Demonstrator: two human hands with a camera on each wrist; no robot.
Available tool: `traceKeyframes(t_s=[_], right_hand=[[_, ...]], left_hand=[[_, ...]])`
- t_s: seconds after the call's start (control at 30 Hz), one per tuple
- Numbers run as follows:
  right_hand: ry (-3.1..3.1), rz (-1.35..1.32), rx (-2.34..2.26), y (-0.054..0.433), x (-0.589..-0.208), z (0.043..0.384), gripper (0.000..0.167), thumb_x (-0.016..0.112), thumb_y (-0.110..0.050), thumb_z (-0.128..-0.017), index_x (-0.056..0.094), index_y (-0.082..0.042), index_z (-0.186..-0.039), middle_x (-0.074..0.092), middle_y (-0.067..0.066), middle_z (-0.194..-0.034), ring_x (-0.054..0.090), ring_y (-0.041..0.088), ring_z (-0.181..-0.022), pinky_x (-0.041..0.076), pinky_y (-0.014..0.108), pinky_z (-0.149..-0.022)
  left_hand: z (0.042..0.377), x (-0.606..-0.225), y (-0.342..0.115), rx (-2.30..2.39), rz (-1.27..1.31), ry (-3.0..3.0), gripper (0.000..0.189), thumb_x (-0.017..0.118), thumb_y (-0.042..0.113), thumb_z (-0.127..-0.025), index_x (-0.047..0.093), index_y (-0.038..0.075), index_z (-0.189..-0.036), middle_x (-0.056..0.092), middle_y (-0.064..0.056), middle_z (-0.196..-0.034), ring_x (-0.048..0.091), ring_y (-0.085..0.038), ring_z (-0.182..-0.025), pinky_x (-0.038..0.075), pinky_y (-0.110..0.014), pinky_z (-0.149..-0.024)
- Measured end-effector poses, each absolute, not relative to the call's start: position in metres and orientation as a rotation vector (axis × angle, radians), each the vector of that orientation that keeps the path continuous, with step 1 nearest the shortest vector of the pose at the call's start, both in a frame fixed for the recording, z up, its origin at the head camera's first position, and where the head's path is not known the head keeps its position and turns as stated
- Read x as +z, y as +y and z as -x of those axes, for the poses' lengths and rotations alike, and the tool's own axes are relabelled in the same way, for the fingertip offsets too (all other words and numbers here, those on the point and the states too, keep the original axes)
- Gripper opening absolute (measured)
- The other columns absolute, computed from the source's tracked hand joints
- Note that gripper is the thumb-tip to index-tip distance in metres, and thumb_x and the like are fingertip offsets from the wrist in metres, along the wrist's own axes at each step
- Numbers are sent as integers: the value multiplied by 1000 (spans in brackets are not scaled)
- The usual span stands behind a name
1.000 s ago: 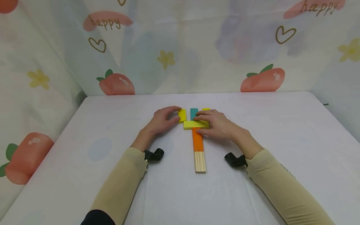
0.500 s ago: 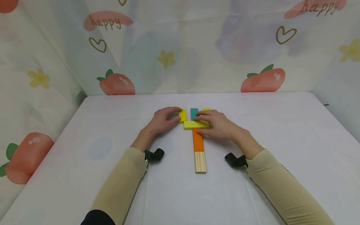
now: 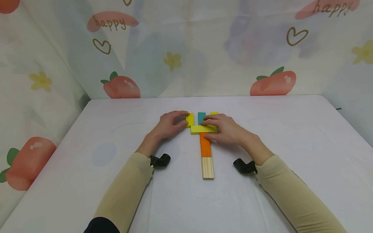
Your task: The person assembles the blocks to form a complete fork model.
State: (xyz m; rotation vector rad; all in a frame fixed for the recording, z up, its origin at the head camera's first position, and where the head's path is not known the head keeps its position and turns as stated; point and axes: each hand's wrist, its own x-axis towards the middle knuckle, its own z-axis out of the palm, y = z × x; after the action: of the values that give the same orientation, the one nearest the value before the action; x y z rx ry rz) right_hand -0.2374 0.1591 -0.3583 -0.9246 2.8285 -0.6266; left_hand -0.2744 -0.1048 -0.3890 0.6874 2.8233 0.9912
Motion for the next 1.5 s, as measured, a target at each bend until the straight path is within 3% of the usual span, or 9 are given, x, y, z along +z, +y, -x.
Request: traceKeyframes(t_s=[1.03, 1.5], right_hand=[[2818, 926, -642, 156, -358, 237, 47, 71, -32, -95, 66, -10, -136, 55, 14, -147, 43, 40, -138, 32, 64, -112], [2822, 832, -704, 161, -360, 246, 50, 72, -31, -95, 63, -9, -139, 51, 17, -151, 40, 40, -142, 30, 63, -116]], left_hand=[[273, -389, -106, 1007, -656, 2828, 46, 61, 33, -103, 56, 18, -147, 50, -2, -155, 39, -23, -148, 19, -51, -123], [270, -393, -111, 1185, -540, 2826, 45, 61, 31, -103, 55, 17, -146, 49, -3, -156, 39, -24, -147, 28, -45, -122]])
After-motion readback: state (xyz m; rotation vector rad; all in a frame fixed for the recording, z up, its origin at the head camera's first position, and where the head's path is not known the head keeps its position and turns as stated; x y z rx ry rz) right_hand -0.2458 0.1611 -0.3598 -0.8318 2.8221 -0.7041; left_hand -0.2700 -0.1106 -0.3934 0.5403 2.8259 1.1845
